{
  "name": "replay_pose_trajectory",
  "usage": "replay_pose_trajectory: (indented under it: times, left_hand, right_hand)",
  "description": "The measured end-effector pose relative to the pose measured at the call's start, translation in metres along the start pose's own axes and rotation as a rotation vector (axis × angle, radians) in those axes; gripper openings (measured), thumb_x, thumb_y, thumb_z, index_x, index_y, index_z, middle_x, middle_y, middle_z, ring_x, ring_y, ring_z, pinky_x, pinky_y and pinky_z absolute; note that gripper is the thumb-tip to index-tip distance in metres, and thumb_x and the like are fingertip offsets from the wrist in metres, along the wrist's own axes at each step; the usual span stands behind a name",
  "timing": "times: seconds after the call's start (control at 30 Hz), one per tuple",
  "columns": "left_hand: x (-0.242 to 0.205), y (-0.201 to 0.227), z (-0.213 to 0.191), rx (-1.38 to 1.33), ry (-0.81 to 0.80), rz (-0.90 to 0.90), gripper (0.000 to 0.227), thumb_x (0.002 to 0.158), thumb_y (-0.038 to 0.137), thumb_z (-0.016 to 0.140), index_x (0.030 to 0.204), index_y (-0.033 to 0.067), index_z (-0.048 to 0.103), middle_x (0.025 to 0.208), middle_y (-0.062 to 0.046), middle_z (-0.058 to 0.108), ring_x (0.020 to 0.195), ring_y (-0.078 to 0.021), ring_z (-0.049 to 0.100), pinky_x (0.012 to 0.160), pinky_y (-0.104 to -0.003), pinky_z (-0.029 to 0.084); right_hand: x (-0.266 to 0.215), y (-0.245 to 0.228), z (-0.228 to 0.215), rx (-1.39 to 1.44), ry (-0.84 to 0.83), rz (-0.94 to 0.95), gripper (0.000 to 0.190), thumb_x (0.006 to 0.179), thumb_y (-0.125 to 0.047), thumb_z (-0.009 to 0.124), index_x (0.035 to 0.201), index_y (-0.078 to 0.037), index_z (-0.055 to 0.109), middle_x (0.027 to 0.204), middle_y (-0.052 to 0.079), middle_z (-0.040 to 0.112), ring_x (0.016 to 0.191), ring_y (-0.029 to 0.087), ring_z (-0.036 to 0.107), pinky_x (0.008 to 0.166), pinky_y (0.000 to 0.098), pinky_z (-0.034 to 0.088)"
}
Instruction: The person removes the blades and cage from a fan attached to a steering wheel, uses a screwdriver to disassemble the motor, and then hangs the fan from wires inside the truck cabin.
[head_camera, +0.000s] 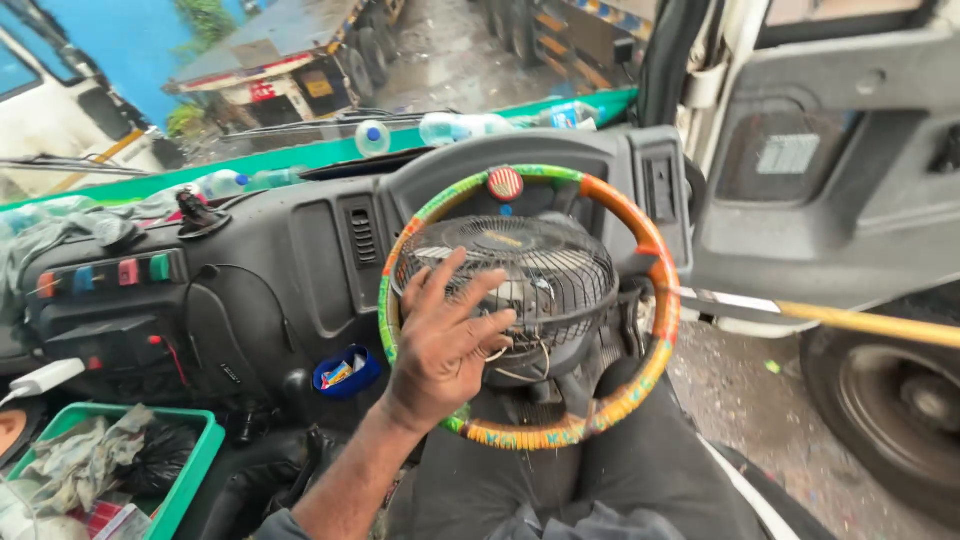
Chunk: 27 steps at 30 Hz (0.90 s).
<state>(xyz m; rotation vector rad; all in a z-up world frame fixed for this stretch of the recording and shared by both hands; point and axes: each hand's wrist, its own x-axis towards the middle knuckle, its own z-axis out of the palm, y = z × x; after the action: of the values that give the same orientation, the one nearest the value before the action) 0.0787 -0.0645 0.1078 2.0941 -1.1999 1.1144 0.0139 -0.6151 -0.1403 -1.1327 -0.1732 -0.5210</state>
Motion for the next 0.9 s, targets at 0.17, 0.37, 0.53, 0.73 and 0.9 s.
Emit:
replay_pose_trajectory:
  times: [0.17, 0.37, 0.53, 0.73, 0.9]
  left_hand:
    - [-0.002, 0.003, 0.005, -0.035, 0.025, -0.076, 0.022, 0.081, 0.013, 0.084, 0.095, 0.0127, 0.067, 0.131, -0.008, 0.072, 0.142, -0.0427, 0.051, 0.120, -0.056, 0.028]
    - [-0.003, 0.001, 0.006, -0.066, 0.024, -0.072, 0.020, 0.084, 0.014, 0.082, 0.095, 0.0138, 0.065, 0.132, -0.009, 0.072, 0.143, -0.0439, 0.050, 0.121, -0.056, 0.026]
    - [-0.004, 0.001, 0.007, -0.059, 0.013, -0.083, 0.021, 0.087, 0.016, 0.081, 0.098, 0.0135, 0.063, 0.133, -0.009, 0.072, 0.144, -0.0441, 0.050, 0.120, -0.056, 0.027]
    - [-0.006, 0.000, 0.008, -0.051, 0.005, -0.094, 0.022, 0.086, 0.017, 0.082, 0.098, 0.0144, 0.064, 0.133, -0.009, 0.071, 0.144, -0.0438, 0.049, 0.120, -0.056, 0.028]
    - [-0.006, -0.001, 0.007, -0.050, -0.002, -0.102, 0.022, 0.085, 0.018, 0.082, 0.097, 0.0166, 0.064, 0.134, -0.009, 0.071, 0.145, -0.0426, 0.049, 0.120, -0.055, 0.029]
  right_hand:
    - [0.026, 0.107, -0.074, 0.285, 0.068, -0.073, 0.033, 0.111, -0.022, 0.059, 0.132, 0.003, 0.055, 0.121, 0.009, 0.058, 0.096, 0.012, 0.061, 0.079, 0.0263, 0.050]
    - [0.017, 0.145, -0.058, 0.512, 0.111, -0.078, 0.039, 0.117, -0.029, 0.050, 0.132, 0.007, 0.053, 0.126, 0.012, 0.053, 0.096, 0.013, 0.058, 0.082, 0.0288, 0.049]
    - [0.006, 0.137, -0.036, 0.436, 0.141, -0.069, 0.044, 0.120, -0.035, 0.048, 0.132, 0.007, 0.053, 0.128, 0.011, 0.051, 0.095, 0.012, 0.056, 0.081, 0.0292, 0.045]
    - [-0.007, 0.085, 0.045, 0.373, 0.226, -0.065, 0.026, 0.124, -0.038, 0.050, 0.134, -0.015, 0.045, 0.125, 0.008, 0.055, 0.094, 0.011, 0.057, 0.080, 0.0305, 0.044]
    - [-0.007, 0.061, 0.077, 0.352, 0.248, -0.054, 0.023, 0.122, -0.038, 0.049, 0.135, -0.019, 0.044, 0.123, 0.007, 0.055, 0.092, 0.011, 0.056, 0.080, 0.0318, 0.044]
